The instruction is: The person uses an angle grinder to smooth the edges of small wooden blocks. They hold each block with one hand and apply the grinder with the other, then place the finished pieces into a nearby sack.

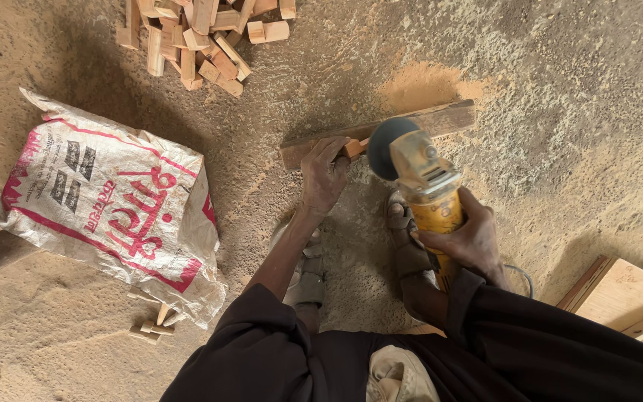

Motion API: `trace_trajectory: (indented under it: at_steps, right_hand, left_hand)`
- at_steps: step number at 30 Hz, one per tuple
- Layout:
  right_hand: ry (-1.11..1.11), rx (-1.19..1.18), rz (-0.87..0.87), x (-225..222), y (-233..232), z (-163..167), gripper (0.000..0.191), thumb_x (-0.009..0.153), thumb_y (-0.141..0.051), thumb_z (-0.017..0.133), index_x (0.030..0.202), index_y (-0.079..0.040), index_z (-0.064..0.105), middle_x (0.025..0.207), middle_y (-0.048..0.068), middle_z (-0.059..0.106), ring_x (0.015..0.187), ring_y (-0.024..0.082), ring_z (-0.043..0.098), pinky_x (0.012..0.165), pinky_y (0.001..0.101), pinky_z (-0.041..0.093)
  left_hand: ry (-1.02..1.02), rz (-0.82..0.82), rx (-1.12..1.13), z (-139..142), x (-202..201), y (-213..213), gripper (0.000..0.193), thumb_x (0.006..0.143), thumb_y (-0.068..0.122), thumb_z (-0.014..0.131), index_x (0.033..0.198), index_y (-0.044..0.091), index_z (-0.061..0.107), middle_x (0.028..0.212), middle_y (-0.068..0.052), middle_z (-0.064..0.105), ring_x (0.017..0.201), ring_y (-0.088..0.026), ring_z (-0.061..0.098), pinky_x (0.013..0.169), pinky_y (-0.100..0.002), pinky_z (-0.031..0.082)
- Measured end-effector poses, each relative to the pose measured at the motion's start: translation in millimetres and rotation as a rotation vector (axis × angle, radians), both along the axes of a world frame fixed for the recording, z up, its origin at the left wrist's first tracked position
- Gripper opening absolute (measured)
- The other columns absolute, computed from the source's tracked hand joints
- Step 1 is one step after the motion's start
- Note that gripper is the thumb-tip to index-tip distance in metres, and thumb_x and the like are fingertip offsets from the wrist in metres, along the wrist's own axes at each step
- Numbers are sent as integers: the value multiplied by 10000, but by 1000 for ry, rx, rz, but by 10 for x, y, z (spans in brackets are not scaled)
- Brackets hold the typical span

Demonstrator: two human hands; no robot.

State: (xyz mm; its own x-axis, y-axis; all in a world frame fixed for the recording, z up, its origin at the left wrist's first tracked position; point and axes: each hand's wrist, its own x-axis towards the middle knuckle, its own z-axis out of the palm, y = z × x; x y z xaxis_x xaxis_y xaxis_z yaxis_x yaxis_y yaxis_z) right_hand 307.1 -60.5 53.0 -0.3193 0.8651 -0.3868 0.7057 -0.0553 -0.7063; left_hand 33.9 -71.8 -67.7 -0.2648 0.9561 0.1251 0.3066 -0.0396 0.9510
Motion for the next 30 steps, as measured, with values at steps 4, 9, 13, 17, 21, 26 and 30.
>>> trace_trajectory:
  at_steps: [4, 9, 13, 17, 21, 26, 30]
  right_hand:
    - [-23, 34, 57, -72, 6, -38, 696, 590, -232, 962, 1156, 12, 639, 953, 178, 778, 771, 239, 791, 745, 390, 669]
    - [17, -32, 1, -98, -4, 14, 660, 585, -196, 950, 1130, 9, 642, 956, 170, 777, 806, 238, 784, 743, 399, 666]
    - [57, -116, -91, -45, 47, 35, 630, 622, -155, 908, 1159, 14, 625, 998, 174, 773, 823, 246, 788, 739, 402, 679]
    - [48, -148, -124, -44, 62, 36, 657, 616, -143, 905, 1188, 9, 619, 1004, 176, 765, 833, 249, 781, 731, 408, 680]
    - [7, -116, -61, -127, 59, 55, 667, 590, -157, 933, 1163, 7, 633, 988, 172, 774, 822, 244, 781, 743, 403, 670]
    - [17, -113, -8, -229, 83, 80, 714, 581, -165, 941, 1197, 8, 622, 995, 159, 772, 856, 233, 775, 770, 394, 649]
    - [3, -135, -39, -235, 115, 94, 705, 583, -185, 950, 1184, 1, 632, 992, 143, 774, 853, 225, 782, 768, 377, 663]
  left_hand:
    - [-13, -16, -51, -10, 15, -2, 392, 843, -100, 616, 1221, -36, 697, 1131, -178, 714, 961, -284, 738, 828, -378, 600]
    - [-34, -22, -37, -60, 25, -9, 395, 862, -105, 583, 1240, -42, 678, 1139, -175, 707, 968, -280, 731, 838, -371, 597]
    - [-24, -19, -50, -85, 28, 14, 400, 861, -104, 571, 1244, -43, 668, 1142, -178, 703, 989, -292, 724, 867, -381, 592]
    - [-8, -24, -34, -77, 23, 22, 406, 850, -102, 571, 1243, -51, 664, 1155, -190, 695, 1016, -311, 717, 887, -400, 586]
    - [-17, -36, -19, -76, 11, 12, 405, 842, -110, 578, 1234, -56, 661, 1154, -194, 690, 1013, -320, 711, 870, -402, 584]
    - [14, 8, -14, -124, 48, 36, 392, 845, -134, 601, 1208, -17, 695, 1150, -165, 711, 1023, -307, 729, 867, -392, 592]
    - [5, 2, -83, -144, 59, 38, 388, 851, -128, 609, 1211, -9, 691, 1164, -161, 709, 1015, -297, 732, 853, -380, 603]
